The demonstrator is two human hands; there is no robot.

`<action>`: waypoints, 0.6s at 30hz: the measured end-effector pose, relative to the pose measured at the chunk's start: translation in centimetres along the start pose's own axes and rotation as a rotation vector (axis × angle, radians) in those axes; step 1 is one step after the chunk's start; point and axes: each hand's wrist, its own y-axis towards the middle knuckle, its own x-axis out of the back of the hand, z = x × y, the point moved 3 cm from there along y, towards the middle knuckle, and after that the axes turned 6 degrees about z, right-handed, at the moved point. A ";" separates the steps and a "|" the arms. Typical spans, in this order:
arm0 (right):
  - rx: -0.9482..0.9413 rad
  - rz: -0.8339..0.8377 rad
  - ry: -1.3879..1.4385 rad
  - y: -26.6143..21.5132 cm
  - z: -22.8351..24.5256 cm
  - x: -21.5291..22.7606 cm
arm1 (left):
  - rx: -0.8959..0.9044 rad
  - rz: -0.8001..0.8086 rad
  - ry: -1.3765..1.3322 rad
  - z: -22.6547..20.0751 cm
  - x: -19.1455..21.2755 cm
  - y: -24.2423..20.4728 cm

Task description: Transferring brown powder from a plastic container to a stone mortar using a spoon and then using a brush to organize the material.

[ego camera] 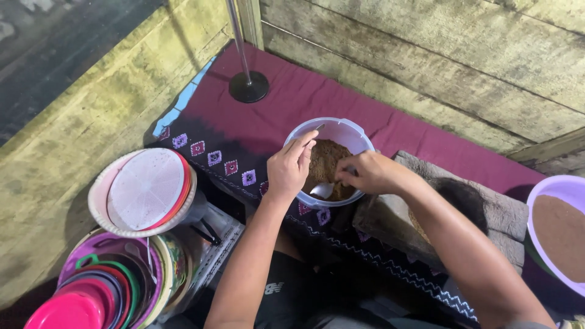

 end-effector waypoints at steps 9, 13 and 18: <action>0.258 -0.179 -0.179 1.0 -3.8 2.2 | 0.013 0.030 -0.043 0.1 0.1 0.2; 0.149 -0.050 -0.283 0.0 -2.7 -0.4 | 0.011 0.024 -0.013 0.3 -0.1 0.2; 0.044 0.024 -0.044 -0.7 -1.6 2.7 | 0.015 0.036 -0.036 0.0 0.1 0.3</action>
